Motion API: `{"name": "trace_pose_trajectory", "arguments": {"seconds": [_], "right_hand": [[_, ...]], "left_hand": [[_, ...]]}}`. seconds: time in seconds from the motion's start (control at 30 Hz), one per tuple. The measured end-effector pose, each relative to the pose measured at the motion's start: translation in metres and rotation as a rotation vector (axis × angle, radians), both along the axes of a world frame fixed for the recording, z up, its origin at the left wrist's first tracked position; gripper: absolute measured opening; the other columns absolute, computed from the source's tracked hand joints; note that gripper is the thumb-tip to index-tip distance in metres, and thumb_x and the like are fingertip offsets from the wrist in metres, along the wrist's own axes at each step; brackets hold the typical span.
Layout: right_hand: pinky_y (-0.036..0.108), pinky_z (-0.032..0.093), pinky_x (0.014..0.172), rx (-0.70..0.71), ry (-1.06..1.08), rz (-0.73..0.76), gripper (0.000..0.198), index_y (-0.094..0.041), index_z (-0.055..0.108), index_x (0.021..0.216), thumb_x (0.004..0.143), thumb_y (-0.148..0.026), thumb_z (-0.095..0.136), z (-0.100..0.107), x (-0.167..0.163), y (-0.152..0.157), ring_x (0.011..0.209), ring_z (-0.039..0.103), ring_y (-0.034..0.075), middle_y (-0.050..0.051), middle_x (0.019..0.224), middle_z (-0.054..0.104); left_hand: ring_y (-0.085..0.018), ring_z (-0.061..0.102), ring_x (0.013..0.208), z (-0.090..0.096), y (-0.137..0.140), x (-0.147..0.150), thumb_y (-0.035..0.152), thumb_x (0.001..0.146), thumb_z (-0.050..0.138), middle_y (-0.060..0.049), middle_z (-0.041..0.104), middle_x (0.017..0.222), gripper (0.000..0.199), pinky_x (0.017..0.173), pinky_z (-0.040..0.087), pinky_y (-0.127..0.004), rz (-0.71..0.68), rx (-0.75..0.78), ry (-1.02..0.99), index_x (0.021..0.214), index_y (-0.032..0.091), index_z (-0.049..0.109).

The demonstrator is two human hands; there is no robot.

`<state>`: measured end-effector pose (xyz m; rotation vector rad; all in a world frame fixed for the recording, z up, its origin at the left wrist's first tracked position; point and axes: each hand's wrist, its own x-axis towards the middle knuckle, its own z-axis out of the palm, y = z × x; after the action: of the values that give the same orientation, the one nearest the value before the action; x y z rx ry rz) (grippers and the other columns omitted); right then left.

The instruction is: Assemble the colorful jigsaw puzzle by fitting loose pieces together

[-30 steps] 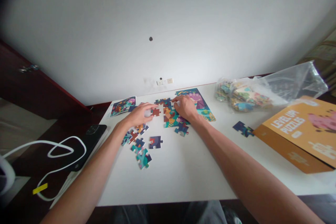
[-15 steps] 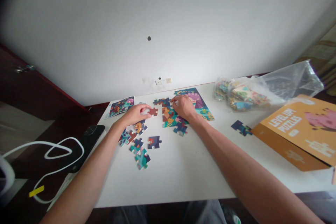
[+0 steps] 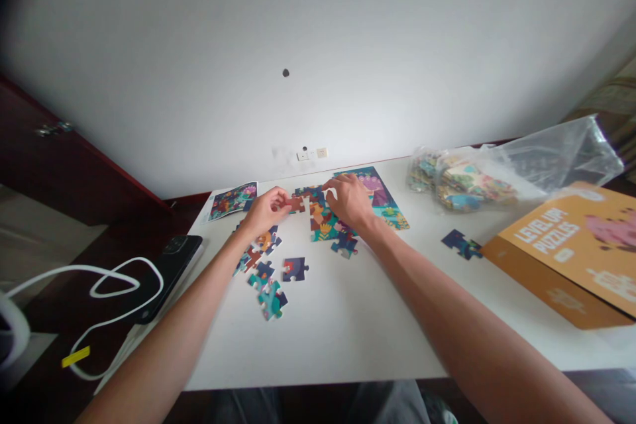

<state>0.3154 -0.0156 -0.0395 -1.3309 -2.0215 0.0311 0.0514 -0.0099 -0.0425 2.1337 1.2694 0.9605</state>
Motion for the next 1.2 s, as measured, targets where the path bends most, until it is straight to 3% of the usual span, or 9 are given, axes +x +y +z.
{"name": "trace_pose_trajectory", "arguments": {"seconds": [0.1, 0.23, 0.5, 0.7, 0.87, 1.03, 1.2], "right_hand": [[0.041, 0.049, 0.096, 0.016, 0.000, 0.048, 0.028, -0.020, 0.080, 0.103, 0.091, -0.015, 0.056, 0.001, -0.004, -0.003, 0.101, 0.063, 0.028, 0.009, 0.103, 0.077], [0.041, 0.049, 0.097, -0.012, 0.020, 0.111, 0.028, -0.019, 0.077, 0.108, 0.091, -0.015, 0.056, -0.001, -0.008, -0.004, 0.103, 0.064, 0.028, 0.009, 0.106, 0.077], [0.037, 0.047, 0.101, -0.086, 0.005, 0.140, 0.031, -0.021, 0.074, 0.118, 0.092, -0.017, 0.057, -0.003, -0.008, -0.003, 0.112, 0.064, 0.026, 0.008, 0.116, 0.076], [0.033, 0.047, 0.099, -0.130, -0.003, 0.157, 0.029, -0.024, 0.075, 0.114, 0.092, -0.018, 0.058, -0.001, -0.011, -0.007, 0.110, 0.064, 0.024, 0.006, 0.116, 0.075], [0.032, 0.047, 0.100, -0.136, 0.030, 0.215, 0.040, -0.025, 0.071, 0.127, 0.089, -0.016, 0.060, 0.003, -0.013, -0.010, 0.111, 0.065, 0.023, 0.005, 0.120, 0.075], [0.032, 0.047, 0.098, -0.148, 0.025, 0.249, 0.038, -0.025, 0.071, 0.128, 0.092, -0.019, 0.060, 0.005, -0.015, -0.013, 0.109, 0.066, 0.024, 0.005, 0.115, 0.076], [0.032, 0.047, 0.098, -0.159, 0.019, 0.228, 0.031, -0.022, 0.074, 0.120, 0.093, -0.019, 0.060, 0.003, -0.016, -0.012, 0.110, 0.066, 0.024, 0.006, 0.112, 0.077]], "left_hand": [[-0.016, 0.066, 0.081, 0.000, 0.004, 0.000, 0.027, 0.086, 0.067, -0.002, 0.070, 0.091, 0.011, 0.074, 0.051, -0.026, -0.022, -0.045, -0.166, 0.093, 0.020, 0.062], [-0.019, 0.068, 0.092, -0.001, 0.010, -0.005, 0.030, 0.087, 0.068, -0.006, 0.073, 0.104, 0.018, 0.082, 0.054, -0.029, -0.020, -0.029, -0.267, 0.101, 0.018, 0.068], [-0.023, 0.070, 0.109, 0.002, 0.008, -0.008, 0.027, 0.096, 0.058, -0.008, 0.077, 0.116, 0.024, 0.100, 0.053, -0.036, 0.098, 0.104, -0.104, 0.111, 0.020, 0.076], [-0.018, 0.071, 0.102, -0.005, 0.008, -0.002, 0.007, 0.088, 0.053, -0.006, 0.073, 0.129, 0.044, 0.092, 0.057, -0.032, 0.039, 0.053, -0.059, 0.125, 0.021, 0.072], [-0.019, 0.071, 0.110, -0.010, 0.009, 0.002, 0.004, 0.084, 0.055, -0.006, 0.074, 0.124, 0.054, 0.094, 0.058, -0.031, -0.033, 0.042, -0.092, 0.134, 0.022, 0.067], [-0.020, 0.070, 0.114, -0.011, 0.007, 0.004, 0.003, 0.085, 0.054, -0.007, 0.074, 0.125, 0.057, 0.097, 0.058, -0.033, -0.049, 0.033, -0.094, 0.139, 0.021, 0.063], [-0.021, 0.064, 0.126, -0.007, 0.003, 0.011, 0.001, 0.086, 0.053, -0.008, 0.067, 0.138, 0.054, 0.102, 0.057, -0.035, -0.046, 0.132, -0.025, 0.133, 0.022, 0.066]]}}
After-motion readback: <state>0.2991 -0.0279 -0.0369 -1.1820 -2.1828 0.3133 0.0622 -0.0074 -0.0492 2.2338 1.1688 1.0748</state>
